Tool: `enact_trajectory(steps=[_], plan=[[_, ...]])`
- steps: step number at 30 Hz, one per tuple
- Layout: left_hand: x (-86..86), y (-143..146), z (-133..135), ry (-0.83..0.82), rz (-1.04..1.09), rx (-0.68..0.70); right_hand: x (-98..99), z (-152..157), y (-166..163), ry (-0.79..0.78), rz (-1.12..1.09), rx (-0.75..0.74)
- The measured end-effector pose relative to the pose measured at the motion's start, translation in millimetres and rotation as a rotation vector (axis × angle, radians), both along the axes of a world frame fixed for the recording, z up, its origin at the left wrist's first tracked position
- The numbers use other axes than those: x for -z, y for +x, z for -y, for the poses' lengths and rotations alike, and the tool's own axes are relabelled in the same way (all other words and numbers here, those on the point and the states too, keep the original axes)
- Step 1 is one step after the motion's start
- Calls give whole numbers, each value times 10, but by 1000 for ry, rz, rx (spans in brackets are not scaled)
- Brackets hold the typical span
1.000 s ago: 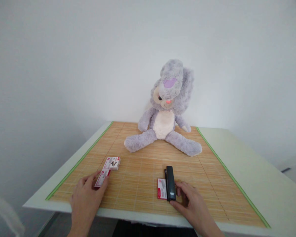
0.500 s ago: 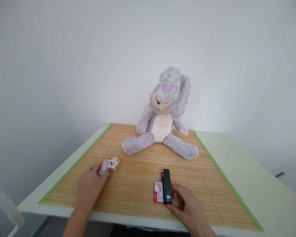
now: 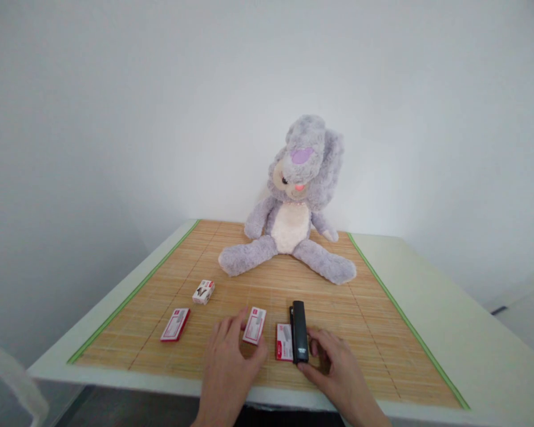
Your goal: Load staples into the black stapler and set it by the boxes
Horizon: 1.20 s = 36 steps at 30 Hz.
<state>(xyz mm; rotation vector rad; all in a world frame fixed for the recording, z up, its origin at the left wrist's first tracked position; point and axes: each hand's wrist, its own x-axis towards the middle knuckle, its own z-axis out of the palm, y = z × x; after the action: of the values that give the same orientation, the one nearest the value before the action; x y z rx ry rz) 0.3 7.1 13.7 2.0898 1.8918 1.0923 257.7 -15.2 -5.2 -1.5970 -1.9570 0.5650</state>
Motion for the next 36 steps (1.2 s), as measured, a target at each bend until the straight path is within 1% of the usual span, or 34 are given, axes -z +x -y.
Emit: enact_trajectory(steps=[2, 4, 8, 13, 19, 23, 27, 31, 36], plan=[[61, 222, 65, -31, 16, 38, -32, 7, -12, -2, -5, 0], [87, 366, 94, -67, 23, 55, -60, 13, -23, -7, -13, -2], [70, 486, 129, -140, 43, 75, -79, 18, -28, -7, -32, 0], [32, 434, 163, -177, 98, 168, -77, 12, -20, -2, -26, -6], [-26, 324, 112, -360, 164, 297, -103, 11, -33, -14, -18, -2], [-29, 340, 110, -393, 181, 344, -105, 21, -41, -8, -24, 1], [-38, 394, 131, -395, 122, 327, -94, 38, -44, -11, -18, 15], [-55, 443, 161, -361, 34, 291, -86, 44, -47, -10, -4, 22], [-36, 472, 199, -345, 4, 277, -108, 33, -55, -20, 1, 27]])
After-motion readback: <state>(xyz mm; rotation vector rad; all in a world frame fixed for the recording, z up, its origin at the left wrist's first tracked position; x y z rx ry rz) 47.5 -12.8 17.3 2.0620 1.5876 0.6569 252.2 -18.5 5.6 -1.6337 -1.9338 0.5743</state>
